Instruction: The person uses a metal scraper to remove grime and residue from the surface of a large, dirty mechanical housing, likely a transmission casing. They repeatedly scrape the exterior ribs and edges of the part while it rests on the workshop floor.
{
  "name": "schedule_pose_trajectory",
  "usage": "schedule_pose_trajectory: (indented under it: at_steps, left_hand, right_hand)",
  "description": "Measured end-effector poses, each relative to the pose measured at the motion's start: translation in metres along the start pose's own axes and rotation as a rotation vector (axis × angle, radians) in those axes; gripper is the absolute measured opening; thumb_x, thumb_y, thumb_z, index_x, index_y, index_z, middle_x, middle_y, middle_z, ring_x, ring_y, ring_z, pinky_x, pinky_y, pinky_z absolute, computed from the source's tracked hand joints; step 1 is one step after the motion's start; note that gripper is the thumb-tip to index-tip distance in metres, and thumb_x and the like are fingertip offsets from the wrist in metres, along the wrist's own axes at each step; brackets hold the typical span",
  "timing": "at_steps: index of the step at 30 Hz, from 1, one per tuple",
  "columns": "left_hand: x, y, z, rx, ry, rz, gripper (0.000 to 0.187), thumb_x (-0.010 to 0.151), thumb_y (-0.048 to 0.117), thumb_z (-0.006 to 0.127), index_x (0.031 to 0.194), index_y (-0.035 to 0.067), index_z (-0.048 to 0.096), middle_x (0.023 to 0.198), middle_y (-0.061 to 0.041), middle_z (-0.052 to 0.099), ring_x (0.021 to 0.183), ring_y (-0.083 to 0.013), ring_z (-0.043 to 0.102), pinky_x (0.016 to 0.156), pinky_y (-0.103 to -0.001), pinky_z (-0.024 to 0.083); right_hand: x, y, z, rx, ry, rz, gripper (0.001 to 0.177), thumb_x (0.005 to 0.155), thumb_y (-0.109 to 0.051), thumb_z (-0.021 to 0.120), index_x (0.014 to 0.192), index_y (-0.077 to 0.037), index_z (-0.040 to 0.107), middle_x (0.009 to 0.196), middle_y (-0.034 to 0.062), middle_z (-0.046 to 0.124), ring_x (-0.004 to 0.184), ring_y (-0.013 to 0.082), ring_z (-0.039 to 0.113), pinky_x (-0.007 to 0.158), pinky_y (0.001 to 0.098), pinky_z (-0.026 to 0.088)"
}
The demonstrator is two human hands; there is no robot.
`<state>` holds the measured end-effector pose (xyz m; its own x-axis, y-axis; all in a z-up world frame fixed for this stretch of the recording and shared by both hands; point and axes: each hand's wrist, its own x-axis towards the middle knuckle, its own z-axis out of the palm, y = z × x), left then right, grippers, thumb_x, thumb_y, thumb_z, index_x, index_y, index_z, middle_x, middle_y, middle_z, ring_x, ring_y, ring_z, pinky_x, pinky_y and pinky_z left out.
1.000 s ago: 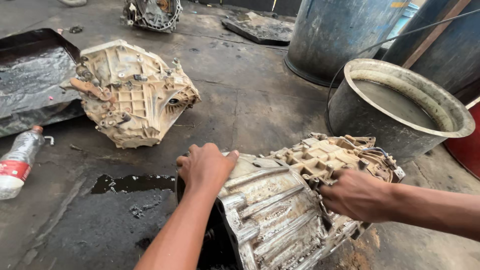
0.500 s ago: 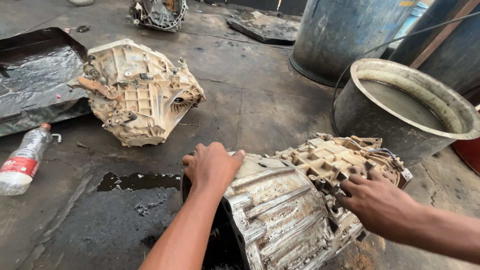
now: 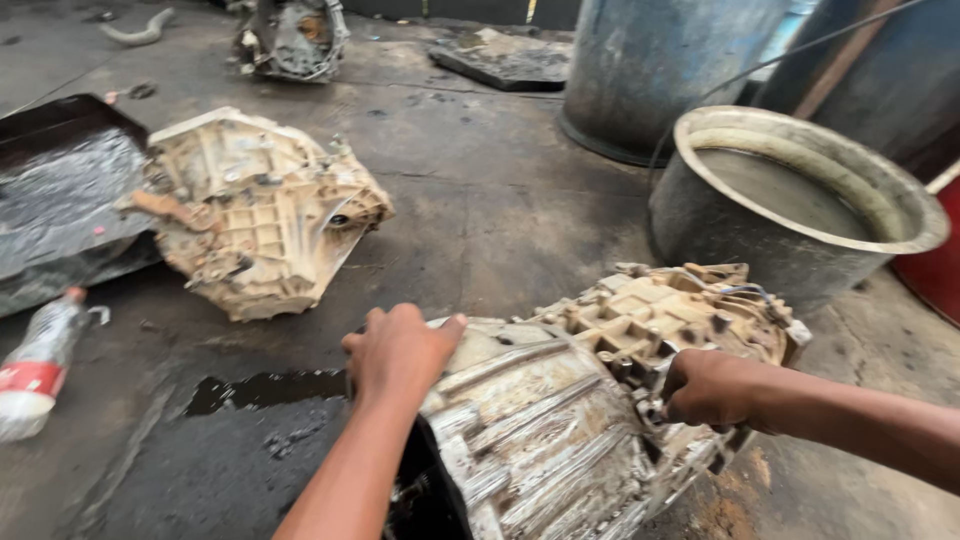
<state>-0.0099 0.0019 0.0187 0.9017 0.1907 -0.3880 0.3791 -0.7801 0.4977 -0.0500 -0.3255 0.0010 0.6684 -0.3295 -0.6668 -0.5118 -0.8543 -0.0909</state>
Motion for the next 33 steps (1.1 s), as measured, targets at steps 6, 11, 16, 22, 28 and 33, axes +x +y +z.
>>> schedule_pose_trajectory:
  at_steps: [6, 11, 16, 22, 28, 33]
  left_hand:
    - [0.001, 0.000, 0.000, -0.004, 0.018, 0.018, 0.064, 0.087, 0.062, 0.070, 0.124, 0.009, 0.071, 0.147, -0.015, 0.051, 0.140, -0.0476, 0.039, 0.103, -0.057, 0.049]
    - [0.003, 0.000, 0.005, -0.011, 0.021, 0.022, 0.066, 0.086, 0.062, 0.071, 0.126, 0.009, 0.070, 0.147, -0.015, 0.051, 0.138, -0.0477, 0.041, 0.103, -0.057, 0.049]
    - [0.002, -0.001, 0.000, -0.036, 0.033, -0.001, 0.063, 0.085, 0.061, 0.072, 0.125, 0.012, 0.071, 0.149, -0.013, 0.049, 0.140, -0.0465, 0.040, 0.107, -0.057, 0.046]
    - [0.005, -0.002, 0.007, -0.062, 0.037, 0.008, 0.064, 0.085, 0.059, 0.073, 0.126, 0.010, 0.070, 0.147, -0.013, 0.052, 0.139, -0.0450, 0.042, 0.106, -0.057, 0.047]
    - [0.010, -0.001, 0.007, -0.041, 0.049, 0.011, 0.067, 0.084, 0.060, 0.074, 0.129, 0.012, 0.067, 0.149, -0.013, 0.049, 0.139, -0.0473, 0.040, 0.107, -0.056, 0.046]
    - [0.008, 0.002, 0.003, -0.053, 0.020, -0.007, 0.062, 0.085, 0.060, 0.073, 0.126, 0.013, 0.071, 0.150, -0.013, 0.048, 0.143, -0.0481, 0.036, 0.109, -0.056, 0.045]
  right_hand:
    - [-0.008, 0.055, 0.036, 0.405, 0.168, -0.011, 0.035, 0.087, -0.038, 0.076, 0.112, -0.014, 0.082, 0.078, 0.0096, 0.073, 0.063, 0.0205, 0.060, 0.054, 0.0367, 0.042]
    - [-0.031, 0.070, 0.061, -0.048, 0.772, -0.602, 0.031, 0.082, -0.029, 0.069, 0.110, -0.018, 0.076, 0.080, 0.0077, 0.074, 0.066, 0.0256, 0.069, 0.057, 0.0389, 0.054]
    - [-0.037, 0.027, 0.044, -0.487, 0.679, -0.698, 0.045, 0.078, -0.007, 0.057, 0.119, -0.020, 0.073, 0.089, 0.0059, 0.069, 0.060, 0.0231, 0.067, 0.051, 0.0414, 0.055]
    - [-0.032, 0.004, 0.036, -0.870, 0.389, -0.397, 0.022, 0.098, -0.008, 0.047, 0.088, -0.009, 0.066, 0.073, 0.0029, 0.063, 0.055, 0.0098, 0.056, 0.045, 0.0289, 0.046]
    - [-0.028, 0.004, 0.027, -0.932, 0.328, -0.440, 0.021, 0.102, -0.011, 0.047, 0.097, -0.013, 0.067, 0.075, 0.0028, 0.068, 0.055, 0.0092, 0.058, 0.043, 0.0285, 0.047]
    - [-0.037, 0.009, 0.014, -0.607, 0.449, -0.614, 0.030, 0.094, -0.025, 0.055, 0.117, -0.025, 0.075, 0.086, 0.0000, 0.077, 0.051, 0.0158, 0.067, 0.046, 0.0355, 0.052]
